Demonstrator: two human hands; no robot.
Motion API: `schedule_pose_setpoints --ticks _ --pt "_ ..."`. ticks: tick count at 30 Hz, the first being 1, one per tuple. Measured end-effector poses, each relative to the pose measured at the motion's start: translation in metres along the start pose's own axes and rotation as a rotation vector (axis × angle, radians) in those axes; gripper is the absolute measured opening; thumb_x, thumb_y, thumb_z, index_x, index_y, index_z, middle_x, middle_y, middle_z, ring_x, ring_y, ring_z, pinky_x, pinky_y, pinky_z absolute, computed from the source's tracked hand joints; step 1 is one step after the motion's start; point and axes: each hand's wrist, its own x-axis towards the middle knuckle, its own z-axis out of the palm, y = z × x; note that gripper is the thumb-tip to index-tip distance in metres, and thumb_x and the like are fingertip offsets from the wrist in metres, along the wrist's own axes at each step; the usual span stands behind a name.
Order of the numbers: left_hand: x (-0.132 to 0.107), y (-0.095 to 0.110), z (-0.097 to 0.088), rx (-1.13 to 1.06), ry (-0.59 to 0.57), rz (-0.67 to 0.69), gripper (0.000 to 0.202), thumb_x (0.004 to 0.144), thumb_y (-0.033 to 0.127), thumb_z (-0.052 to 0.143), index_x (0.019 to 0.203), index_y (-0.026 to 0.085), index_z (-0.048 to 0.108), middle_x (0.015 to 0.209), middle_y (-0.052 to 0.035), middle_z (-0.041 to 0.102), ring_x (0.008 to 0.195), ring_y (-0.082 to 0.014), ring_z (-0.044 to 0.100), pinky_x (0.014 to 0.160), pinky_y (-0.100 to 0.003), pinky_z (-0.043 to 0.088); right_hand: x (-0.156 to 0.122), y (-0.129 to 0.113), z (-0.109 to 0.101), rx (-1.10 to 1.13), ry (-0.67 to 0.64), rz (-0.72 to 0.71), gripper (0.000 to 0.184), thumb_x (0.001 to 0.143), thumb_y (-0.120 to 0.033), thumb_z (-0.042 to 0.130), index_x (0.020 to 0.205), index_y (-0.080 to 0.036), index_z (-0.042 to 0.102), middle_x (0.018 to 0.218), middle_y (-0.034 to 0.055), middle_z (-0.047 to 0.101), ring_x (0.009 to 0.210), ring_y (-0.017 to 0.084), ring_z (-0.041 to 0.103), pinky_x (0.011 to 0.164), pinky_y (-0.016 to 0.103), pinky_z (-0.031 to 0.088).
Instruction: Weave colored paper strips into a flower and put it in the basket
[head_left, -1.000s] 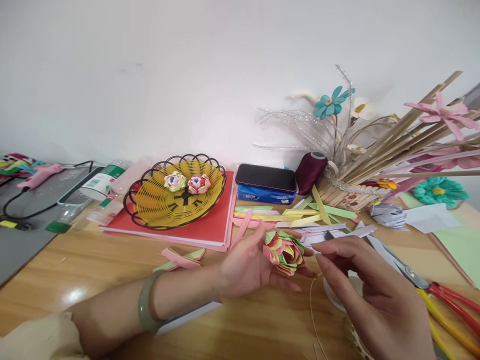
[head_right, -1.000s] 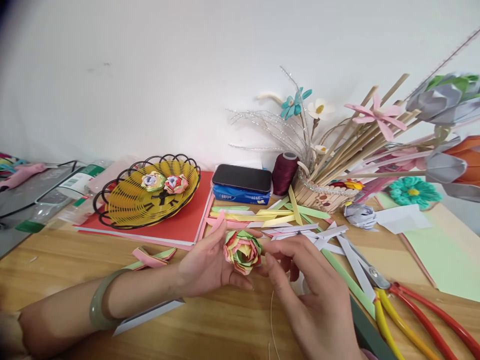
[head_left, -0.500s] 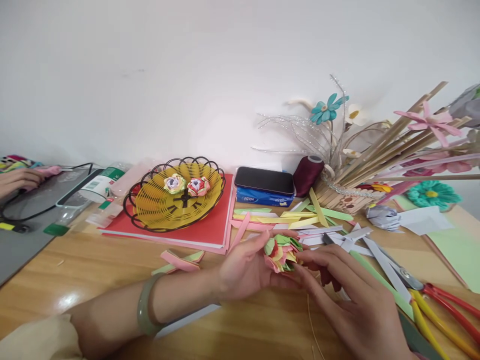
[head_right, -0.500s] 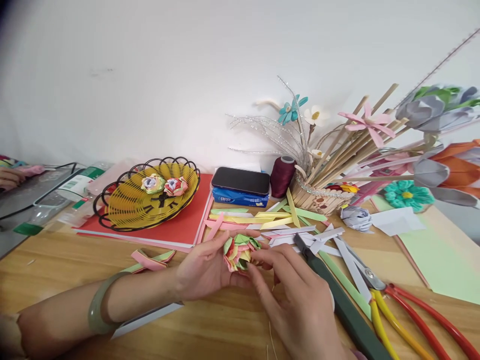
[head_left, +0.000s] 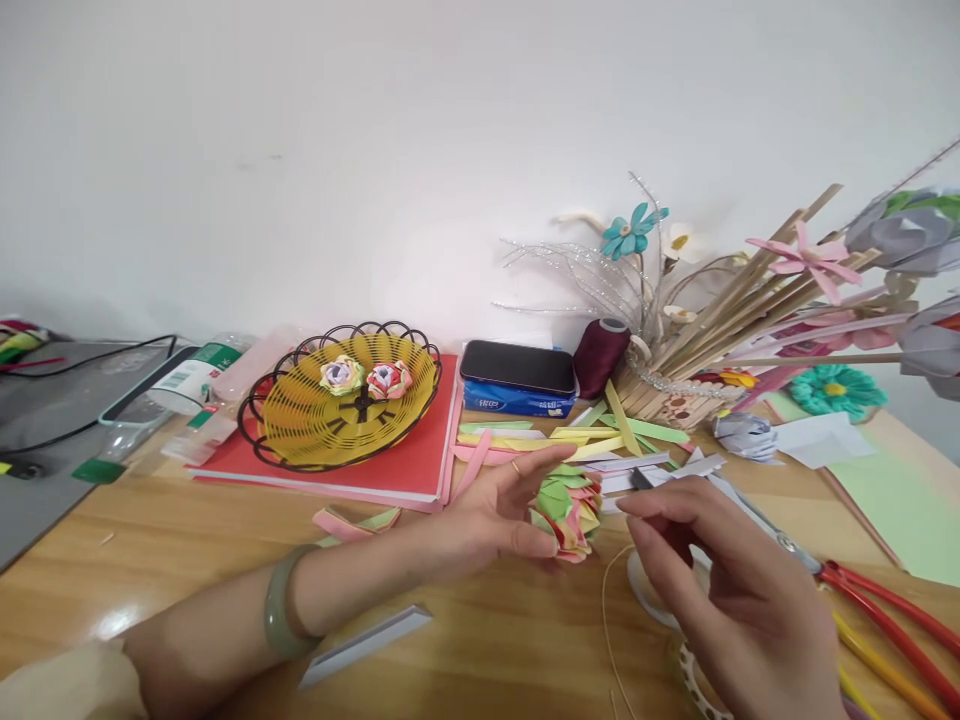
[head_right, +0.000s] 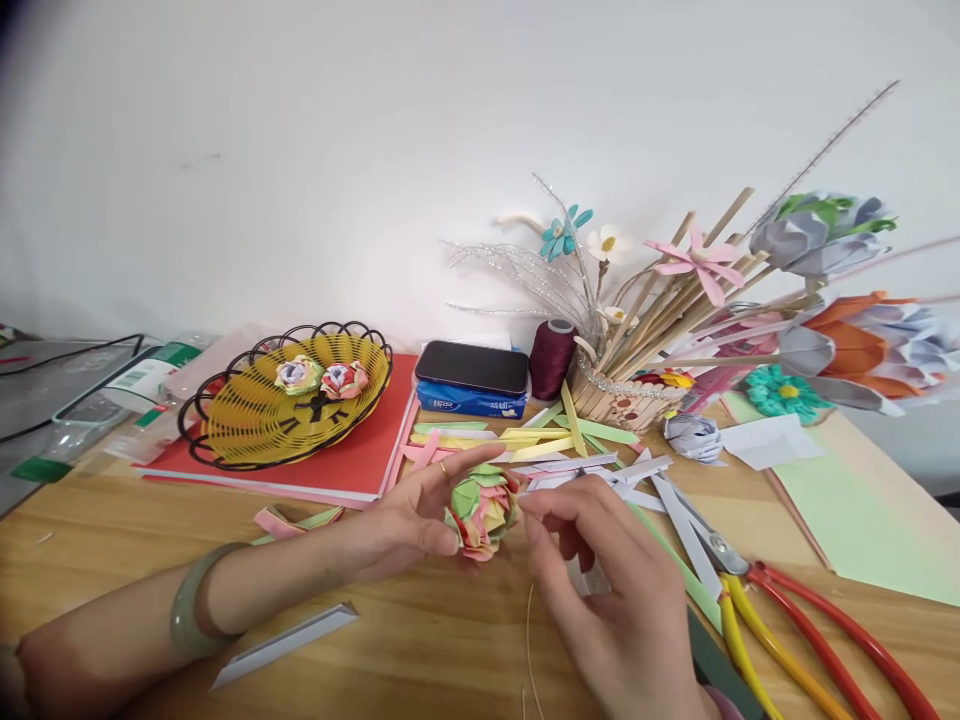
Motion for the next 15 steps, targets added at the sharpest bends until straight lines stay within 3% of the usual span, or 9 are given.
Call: schedule_pose_setpoints --ticks 4,9,15 --pt "0.004 -0.002 0.002 0.065 0.039 0.155 0.066 0.053 0.005 0.077 0.111 0.026 0.055 0.115 -0.0055 0.055 0.094 -0.0173 0.059 0.076 -0.027 0.048 0.0 -0.004 -0.002 0.076 -0.021 0.012 0.011 0.083 -0.015 0.053 0.087 -0.024 0.057 0.068 -0.0015 0.055 0.055 0.012 0.051 0.046 0.023 0.043" --pt "0.004 -0.01 0.001 0.232 0.022 0.253 0.063 0.056 0.01 0.078 0.108 0.027 0.048 0.121 -0.0063 0.05 0.1 -0.0185 0.056 0.079 -0.028 0.046 0.0 -0.008 0.001 0.093 -0.103 -0.023 0.01 0.081 -0.015 0.056 0.082 -0.024 0.062 0.065 -0.0013 0.061 0.054 0.012 0.056 0.044 0.022 0.045" --pt "-0.005 -0.01 0.004 0.54 0.116 0.328 0.058 0.064 0.015 0.074 0.112 0.026 0.043 0.13 -0.0089 0.046 0.11 -0.0226 0.051 0.086 -0.033 0.043 0.0 -0.005 0.003 0.102 -0.098 0.135 0.01 0.08 -0.025 0.059 0.075 -0.023 0.067 0.068 0.002 0.067 0.057 0.015 0.061 0.043 0.022 0.046"
